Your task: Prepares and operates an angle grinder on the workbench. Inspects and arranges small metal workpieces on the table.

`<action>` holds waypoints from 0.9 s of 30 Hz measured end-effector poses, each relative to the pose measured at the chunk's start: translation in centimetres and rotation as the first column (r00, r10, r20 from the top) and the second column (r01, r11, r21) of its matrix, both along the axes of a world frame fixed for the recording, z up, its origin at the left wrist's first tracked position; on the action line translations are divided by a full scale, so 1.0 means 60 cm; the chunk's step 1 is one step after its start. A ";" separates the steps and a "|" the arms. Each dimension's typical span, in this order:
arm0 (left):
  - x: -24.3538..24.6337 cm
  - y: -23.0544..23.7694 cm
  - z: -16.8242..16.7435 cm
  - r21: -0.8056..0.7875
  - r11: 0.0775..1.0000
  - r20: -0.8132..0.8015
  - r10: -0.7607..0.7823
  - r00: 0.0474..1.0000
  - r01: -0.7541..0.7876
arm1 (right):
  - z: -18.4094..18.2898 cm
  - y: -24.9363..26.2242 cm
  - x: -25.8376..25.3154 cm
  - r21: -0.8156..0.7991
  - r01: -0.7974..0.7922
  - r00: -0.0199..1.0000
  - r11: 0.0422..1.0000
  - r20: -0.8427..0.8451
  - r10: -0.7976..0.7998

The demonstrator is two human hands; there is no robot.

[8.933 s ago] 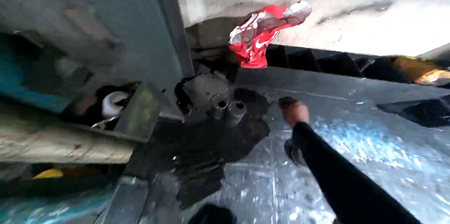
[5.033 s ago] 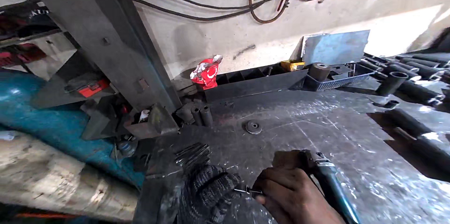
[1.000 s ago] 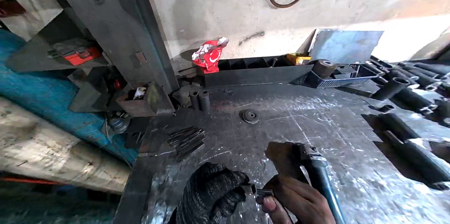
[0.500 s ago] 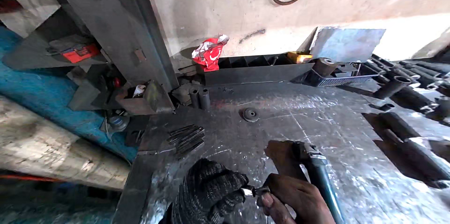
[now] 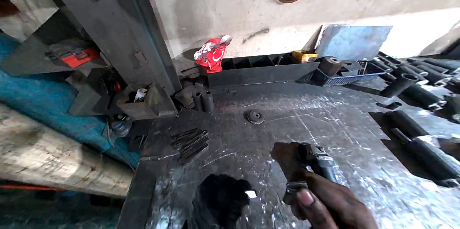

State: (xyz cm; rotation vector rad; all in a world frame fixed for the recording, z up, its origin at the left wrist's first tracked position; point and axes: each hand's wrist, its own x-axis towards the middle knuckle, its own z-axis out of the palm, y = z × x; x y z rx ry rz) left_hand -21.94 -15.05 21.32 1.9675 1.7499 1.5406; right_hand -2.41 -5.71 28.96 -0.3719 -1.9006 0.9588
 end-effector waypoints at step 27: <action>-0.050 -0.042 0.039 -0.106 0.986 0.031 -0.129 0.991 0.132 | 0.031 0.025 -0.005 0.476 -0.145 0.960 0.867 0.281 0.006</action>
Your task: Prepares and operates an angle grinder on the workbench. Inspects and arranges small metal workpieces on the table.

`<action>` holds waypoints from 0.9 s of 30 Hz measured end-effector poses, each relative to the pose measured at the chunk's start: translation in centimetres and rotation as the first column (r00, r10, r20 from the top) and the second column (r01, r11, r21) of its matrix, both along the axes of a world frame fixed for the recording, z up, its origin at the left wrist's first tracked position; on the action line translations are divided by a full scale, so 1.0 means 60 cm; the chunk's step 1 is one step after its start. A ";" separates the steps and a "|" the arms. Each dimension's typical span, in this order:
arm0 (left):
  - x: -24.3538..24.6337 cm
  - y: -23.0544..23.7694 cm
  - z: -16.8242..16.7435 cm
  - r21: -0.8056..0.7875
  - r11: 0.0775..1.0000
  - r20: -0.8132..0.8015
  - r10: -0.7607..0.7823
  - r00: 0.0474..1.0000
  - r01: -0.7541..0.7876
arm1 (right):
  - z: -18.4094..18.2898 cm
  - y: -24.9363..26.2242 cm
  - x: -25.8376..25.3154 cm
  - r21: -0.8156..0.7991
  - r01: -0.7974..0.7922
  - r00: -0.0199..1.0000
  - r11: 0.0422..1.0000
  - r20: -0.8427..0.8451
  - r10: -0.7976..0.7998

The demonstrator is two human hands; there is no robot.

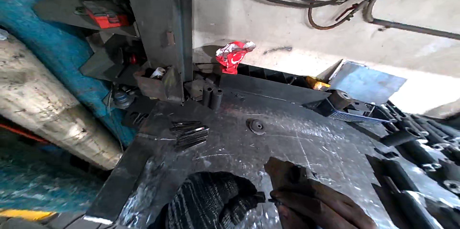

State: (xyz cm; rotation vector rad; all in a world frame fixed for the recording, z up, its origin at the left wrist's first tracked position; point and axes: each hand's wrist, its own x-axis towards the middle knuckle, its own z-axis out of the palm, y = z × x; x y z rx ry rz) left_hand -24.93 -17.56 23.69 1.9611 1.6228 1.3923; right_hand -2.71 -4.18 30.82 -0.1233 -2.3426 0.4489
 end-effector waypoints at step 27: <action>-0.036 -0.031 0.068 0.029 0.991 0.166 0.124 0.978 -0.131 | -0.061 0.035 0.003 0.006 0.229 0.957 0.973 0.183 -0.226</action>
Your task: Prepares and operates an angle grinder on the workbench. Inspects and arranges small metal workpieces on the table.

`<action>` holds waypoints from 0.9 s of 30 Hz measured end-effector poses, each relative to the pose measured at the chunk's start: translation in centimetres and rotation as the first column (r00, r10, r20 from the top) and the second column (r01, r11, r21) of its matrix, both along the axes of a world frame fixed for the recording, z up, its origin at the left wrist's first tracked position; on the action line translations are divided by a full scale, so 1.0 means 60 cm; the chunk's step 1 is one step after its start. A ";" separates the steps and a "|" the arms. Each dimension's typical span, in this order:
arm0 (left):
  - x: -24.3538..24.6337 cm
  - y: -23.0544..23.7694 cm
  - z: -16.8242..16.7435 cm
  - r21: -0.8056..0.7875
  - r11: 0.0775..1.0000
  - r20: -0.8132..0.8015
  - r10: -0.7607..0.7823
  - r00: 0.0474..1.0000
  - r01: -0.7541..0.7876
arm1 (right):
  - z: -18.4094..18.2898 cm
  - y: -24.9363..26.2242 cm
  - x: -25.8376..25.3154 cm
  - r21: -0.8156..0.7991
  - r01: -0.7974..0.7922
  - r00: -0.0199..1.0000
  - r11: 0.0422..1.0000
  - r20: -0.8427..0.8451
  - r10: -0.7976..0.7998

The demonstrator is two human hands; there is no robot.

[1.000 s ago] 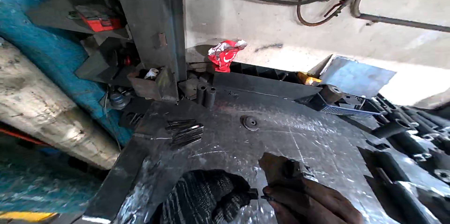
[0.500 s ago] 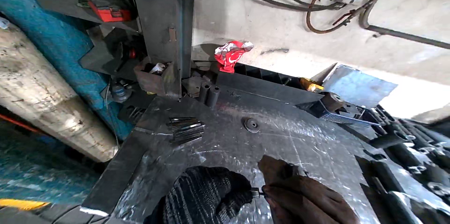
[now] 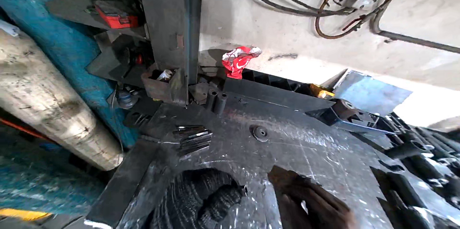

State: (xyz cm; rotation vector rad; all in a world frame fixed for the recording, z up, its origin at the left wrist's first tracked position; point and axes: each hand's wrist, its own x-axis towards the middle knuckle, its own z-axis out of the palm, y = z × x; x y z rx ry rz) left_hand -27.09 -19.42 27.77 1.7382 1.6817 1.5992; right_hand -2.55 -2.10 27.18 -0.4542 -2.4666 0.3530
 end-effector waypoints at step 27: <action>0.038 0.029 -0.009 -0.007 0.999 -0.162 0.035 0.986 -0.037 | 0.049 -0.055 -0.058 0.134 -0.151 0.942 0.979 -0.281 0.183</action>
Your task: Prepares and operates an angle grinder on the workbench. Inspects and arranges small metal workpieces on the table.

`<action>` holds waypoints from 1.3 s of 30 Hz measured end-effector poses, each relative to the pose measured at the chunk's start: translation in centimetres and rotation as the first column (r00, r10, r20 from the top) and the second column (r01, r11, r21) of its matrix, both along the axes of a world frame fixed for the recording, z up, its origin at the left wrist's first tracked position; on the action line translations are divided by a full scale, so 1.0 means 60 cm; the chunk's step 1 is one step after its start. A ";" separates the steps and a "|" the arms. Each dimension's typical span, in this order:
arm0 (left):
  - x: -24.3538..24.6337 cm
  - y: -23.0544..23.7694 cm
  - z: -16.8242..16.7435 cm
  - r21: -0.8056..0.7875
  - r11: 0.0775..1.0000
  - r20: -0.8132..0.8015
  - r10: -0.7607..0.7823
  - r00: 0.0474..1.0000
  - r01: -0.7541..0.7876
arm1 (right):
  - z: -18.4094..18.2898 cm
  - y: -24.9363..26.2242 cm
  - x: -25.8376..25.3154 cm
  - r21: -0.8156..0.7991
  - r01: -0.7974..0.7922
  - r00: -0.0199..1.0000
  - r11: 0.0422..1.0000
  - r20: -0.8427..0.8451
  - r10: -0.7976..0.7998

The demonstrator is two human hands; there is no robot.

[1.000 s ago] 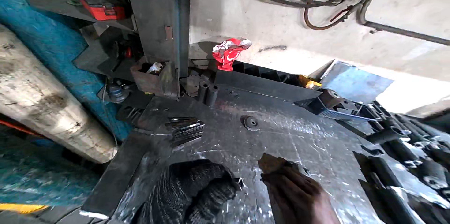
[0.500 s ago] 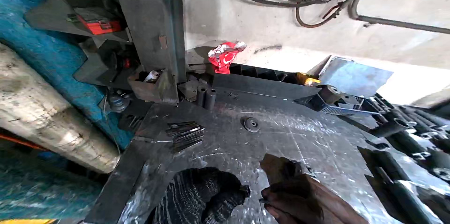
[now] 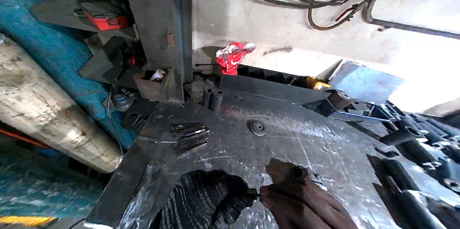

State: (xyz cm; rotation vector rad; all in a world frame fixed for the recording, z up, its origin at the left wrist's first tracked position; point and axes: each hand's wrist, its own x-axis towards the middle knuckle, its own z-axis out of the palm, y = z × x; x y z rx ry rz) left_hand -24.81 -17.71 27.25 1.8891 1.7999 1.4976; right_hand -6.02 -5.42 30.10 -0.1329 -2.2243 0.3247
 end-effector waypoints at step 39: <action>-0.137 0.039 -0.071 0.147 0.979 0.458 -0.194 0.868 0.142 | -0.080 0.054 -0.051 -0.571 0.248 0.960 0.783 0.254 -0.118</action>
